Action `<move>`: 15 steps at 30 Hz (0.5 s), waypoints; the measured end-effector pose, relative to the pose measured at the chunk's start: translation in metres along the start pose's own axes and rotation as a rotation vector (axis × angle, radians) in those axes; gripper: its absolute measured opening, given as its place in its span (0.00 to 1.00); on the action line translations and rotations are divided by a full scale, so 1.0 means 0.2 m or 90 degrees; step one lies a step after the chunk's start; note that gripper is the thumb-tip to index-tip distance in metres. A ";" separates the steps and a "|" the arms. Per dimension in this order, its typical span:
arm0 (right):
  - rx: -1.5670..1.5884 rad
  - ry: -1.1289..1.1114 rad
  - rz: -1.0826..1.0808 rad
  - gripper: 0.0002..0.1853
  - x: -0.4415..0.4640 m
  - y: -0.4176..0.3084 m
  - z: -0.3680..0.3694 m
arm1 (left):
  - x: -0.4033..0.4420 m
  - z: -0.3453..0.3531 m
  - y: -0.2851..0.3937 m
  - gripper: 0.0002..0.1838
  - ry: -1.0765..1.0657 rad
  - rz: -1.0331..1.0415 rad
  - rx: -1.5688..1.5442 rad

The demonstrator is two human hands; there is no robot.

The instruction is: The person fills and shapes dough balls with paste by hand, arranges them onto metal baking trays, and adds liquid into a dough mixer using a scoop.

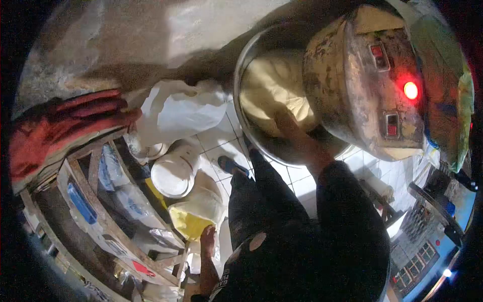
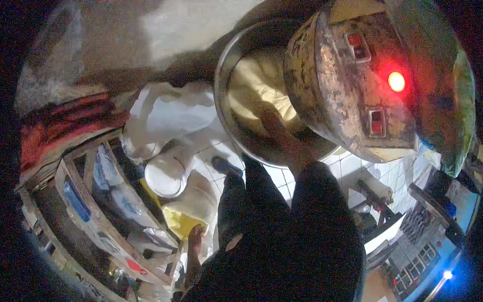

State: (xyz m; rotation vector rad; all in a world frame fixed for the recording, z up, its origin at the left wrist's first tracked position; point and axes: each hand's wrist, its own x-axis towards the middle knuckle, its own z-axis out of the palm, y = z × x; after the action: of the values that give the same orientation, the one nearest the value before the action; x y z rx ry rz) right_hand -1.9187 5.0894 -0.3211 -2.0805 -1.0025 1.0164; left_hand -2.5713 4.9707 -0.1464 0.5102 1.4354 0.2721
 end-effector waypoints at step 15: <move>-0.322 -0.010 -0.238 0.22 0.05 -0.06 -0.13 | 0.00 0.14 0.08 0.26 0.028 0.161 0.122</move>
State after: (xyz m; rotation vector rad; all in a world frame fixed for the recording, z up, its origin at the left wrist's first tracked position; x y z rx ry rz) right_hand -1.8977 5.0987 -0.3021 -2.1403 -1.7186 0.6307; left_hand -2.5428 4.9792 -0.1369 0.8500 1.4473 0.3508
